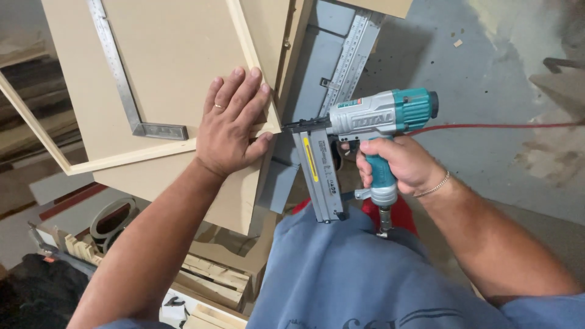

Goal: Assembling a wooden frame by aligning thin wood strips, applying wood glue, and securing joints with a pneumatic nail gun.

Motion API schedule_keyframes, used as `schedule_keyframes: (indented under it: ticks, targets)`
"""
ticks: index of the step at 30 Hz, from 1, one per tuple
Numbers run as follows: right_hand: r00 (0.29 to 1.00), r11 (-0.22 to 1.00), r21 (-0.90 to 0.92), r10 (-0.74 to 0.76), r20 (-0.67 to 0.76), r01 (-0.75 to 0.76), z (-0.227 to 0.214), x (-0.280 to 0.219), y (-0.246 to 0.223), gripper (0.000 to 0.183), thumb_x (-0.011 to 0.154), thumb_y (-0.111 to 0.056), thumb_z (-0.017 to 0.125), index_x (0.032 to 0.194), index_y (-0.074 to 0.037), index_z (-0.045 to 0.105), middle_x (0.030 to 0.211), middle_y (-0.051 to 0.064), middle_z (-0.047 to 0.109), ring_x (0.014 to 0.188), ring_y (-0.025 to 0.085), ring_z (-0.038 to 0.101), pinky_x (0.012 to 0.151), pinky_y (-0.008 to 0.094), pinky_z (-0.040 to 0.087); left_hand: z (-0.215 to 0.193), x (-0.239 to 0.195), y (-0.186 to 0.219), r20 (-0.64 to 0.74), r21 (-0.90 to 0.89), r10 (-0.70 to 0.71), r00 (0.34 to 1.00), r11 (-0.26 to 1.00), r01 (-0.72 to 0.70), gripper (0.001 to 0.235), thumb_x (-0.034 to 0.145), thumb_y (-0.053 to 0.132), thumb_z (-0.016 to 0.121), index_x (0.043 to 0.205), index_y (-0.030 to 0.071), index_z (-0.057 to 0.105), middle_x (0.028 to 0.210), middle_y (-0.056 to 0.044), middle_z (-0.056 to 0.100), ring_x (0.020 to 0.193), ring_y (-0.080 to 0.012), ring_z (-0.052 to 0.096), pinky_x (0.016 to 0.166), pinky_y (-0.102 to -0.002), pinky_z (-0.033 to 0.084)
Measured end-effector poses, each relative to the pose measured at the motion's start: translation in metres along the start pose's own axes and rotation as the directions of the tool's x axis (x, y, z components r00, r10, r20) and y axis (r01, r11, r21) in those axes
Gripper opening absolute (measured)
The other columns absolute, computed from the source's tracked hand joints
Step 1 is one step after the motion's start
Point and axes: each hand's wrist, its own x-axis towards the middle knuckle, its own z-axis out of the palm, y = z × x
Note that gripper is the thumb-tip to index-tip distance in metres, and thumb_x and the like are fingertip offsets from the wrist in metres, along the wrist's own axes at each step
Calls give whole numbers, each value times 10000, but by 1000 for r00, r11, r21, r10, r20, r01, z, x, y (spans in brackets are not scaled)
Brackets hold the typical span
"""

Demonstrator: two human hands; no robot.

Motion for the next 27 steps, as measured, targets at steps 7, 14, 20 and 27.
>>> schedule_keyframes:
  ticks: [7,14,20,27]
  targets:
    - [1000,1000,-27,-1,20,2,0,-1,8,454,921,-259,586,555,9,586,464,175,554,467,267,653,533,363,566,-1,1,1,-9,-2,14,1000,1000,-14,732,1003,638,395,1545,168,541,1633,-66,449,1512,-306,381,1252,-485,195]
    - [993,994,-42,-100,63,103,-6,2,13,443,928,-246,579,571,17,603,470,172,570,468,254,639,546,344,555,-1,1,-2,11,-18,24,1000,1000,-24,734,1005,631,393,1562,169,520,1641,-67,436,1520,-309,362,1252,-485,185]
    - [975,978,-58,-195,103,202,-3,1,3,419,921,-211,590,559,-1,597,481,163,572,471,244,649,536,341,557,-2,1,-1,9,-10,25,1000,1000,-25,742,1006,642,391,1562,169,518,1642,-69,434,1518,-313,366,1253,-484,189]
    - [989,990,-14,-140,52,141,-9,1,12,430,928,-233,558,579,15,594,475,165,563,463,243,631,520,334,543,-1,1,-3,9,-21,26,1000,999,-26,745,996,639,393,1559,168,525,1641,-67,440,1521,-307,365,1258,-477,178]
